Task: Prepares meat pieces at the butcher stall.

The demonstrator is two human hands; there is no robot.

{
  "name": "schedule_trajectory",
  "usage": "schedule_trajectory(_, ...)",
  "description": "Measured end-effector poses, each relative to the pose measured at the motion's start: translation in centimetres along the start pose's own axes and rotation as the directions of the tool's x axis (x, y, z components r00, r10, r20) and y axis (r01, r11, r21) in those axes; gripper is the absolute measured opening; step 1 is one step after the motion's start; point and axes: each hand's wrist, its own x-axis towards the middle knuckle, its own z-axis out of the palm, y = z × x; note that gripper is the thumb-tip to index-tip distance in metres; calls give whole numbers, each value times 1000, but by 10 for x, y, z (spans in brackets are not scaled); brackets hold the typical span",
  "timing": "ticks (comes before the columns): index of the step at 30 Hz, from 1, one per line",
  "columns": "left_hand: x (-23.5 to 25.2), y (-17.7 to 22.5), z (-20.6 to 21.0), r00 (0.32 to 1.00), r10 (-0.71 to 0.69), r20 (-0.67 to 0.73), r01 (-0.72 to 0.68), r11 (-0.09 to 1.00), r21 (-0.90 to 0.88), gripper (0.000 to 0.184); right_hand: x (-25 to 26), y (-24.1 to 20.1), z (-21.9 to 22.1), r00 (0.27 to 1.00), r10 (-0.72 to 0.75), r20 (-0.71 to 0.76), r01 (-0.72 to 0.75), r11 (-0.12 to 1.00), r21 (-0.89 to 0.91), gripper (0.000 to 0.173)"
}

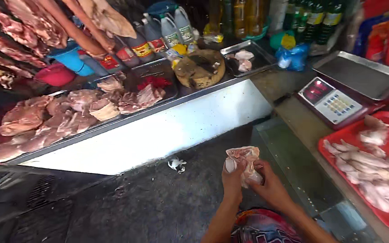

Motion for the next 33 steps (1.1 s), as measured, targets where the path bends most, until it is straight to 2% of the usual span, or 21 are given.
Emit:
schedule_trajectory(2, 27, 23, -27, 1000, 9, -23, -10, 999, -44, 55, 38, -21, 28, 994, 61, 95, -73, 988, 134, 68)
schedule_trajectory(4, 51, 46, -46, 998, 41, -50, -43, 998, -45, 55, 71, -41, 53, 985, 71, 157, -100, 979, 180, 69)
schedule_trajectory(9, 116, 94, -60, 981, 167, -94, -172, 984, -51, 57, 155, -88, 93, 995, 11, 101, -33, 977, 211, 71)
schedule_trajectory(12, 163, 117, -61, 982, 150, -118, -165, 978, -127, 50, 219, -120, 95, 991, 31, 128, -74, 938, 340, 59)
schedule_trajectory(15, 210, 144, -61, 976, 89, -201, -136, 962, -235, 44, 296, -160, 86, 983, 54, 177, -113, 933, 343, 44)
schedule_trajectory(17, 243, 163, -63, 959, 92, -268, -161, 955, -248, 44, 353, -186, 79, 985, -8, 172, -54, 935, 350, 41)
schedule_trajectory(20, 302, 192, -59, 919, 137, -369, -238, 940, -243, 45, 453, -234, 75, 985, -150, 80, 109, 919, 378, 42)
schedule_trajectory(22, 341, 221, -45, 896, 157, -416, -276, 930, -243, 45, 528, -256, 70, 972, -228, 63, 203, 940, 273, 43)
schedule_trajectory(24, 377, 258, -26, 881, 196, -430, -317, 920, -230, 45, 600, -261, 59, 950, -288, 123, 294, 956, -27, 48)
schedule_trajectory(26, 414, 294, -8, 865, 274, -421, -389, 896, -216, 42, 651, -258, 45, 947, -264, 182, 316, 870, -378, 60)
schedule_trajectory(28, 446, 321, 8, 852, 333, -404, -445, 868, -222, 37, 680, -244, 38, 962, -174, 212, 270, 739, -617, 70)
schedule_trajectory(30, 472, 337, 25, 856, 322, -405, -454, 842, -289, 35, 692, -222, 33, 973, -70, 218, 209, 664, -718, 76)
schedule_trajectory(33, 513, 355, 51, 870, 302, -389, -450, 809, -378, 36, 705, -222, 18, 978, 40, 204, 133, 631, -764, 83)
